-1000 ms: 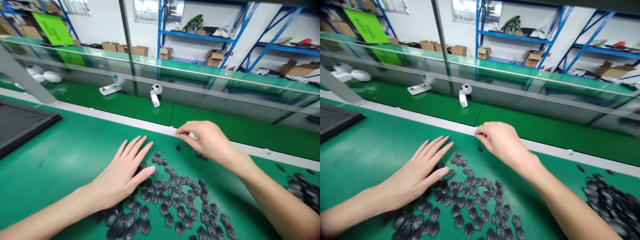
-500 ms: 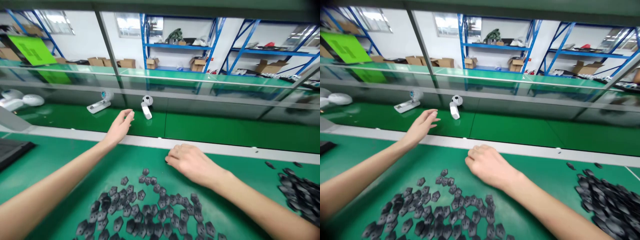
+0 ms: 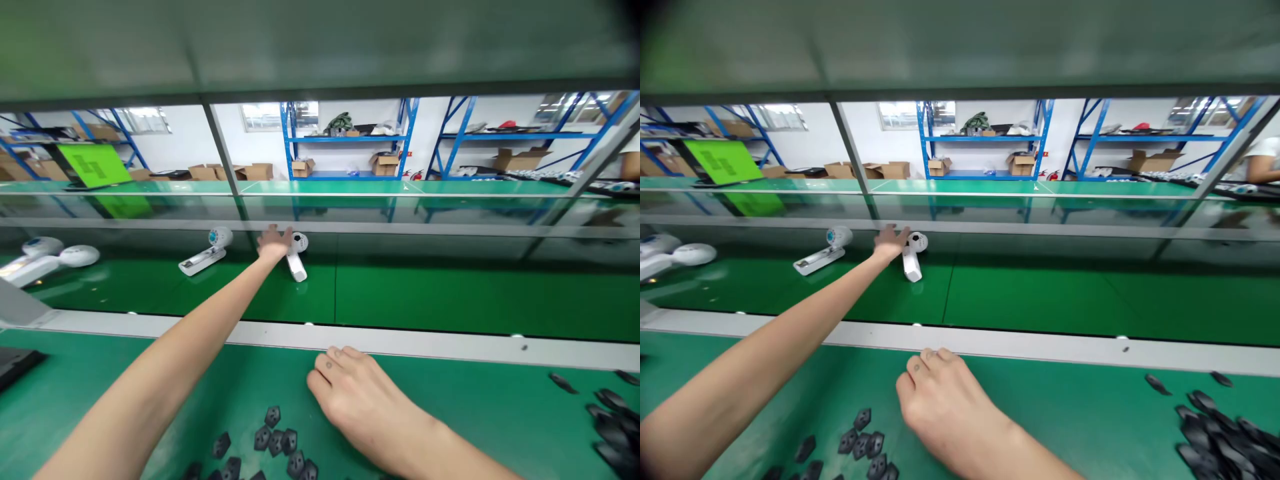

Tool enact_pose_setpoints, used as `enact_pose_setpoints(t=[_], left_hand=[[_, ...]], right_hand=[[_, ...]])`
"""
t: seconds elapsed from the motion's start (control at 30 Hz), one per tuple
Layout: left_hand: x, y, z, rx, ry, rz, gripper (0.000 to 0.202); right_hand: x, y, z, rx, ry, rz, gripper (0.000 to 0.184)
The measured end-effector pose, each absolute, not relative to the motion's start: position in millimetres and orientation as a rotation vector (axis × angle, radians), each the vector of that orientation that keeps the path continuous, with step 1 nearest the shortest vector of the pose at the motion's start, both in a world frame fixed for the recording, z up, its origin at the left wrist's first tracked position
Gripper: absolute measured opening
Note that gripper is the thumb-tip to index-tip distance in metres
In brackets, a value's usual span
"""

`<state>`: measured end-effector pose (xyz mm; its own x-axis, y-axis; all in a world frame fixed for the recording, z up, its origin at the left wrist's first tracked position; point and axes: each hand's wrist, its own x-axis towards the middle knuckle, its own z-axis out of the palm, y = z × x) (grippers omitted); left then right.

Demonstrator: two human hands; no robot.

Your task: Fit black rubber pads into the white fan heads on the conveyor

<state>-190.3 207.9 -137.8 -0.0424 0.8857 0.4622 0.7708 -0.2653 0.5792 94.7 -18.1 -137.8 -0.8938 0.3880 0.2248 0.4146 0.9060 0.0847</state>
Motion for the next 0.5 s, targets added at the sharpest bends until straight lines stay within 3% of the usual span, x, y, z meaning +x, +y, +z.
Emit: enact_pose_setpoints(t=[0.1,0.2,0.37,0.5], left_hand=[[-220,193,-124,1.758,2.296,1.308,0.072],[-256,172,-112,1.525,2.485,1.269,0.088],[-289,154,-96,1.319,2.350,1.229,0.065],[-264,136,-89,1.346,2.091,1.396,0.067]], right_hand=[[96,-20,-125,-0.647,-2.995,0.076,0.008],[96,-21,-115,-0.713,-3.094,0.249,0.008],[97,-21,-108,-0.963,-3.014,0.478,0.012],[97,-21,-115,-1.157,-2.744,0.808,0.013]])
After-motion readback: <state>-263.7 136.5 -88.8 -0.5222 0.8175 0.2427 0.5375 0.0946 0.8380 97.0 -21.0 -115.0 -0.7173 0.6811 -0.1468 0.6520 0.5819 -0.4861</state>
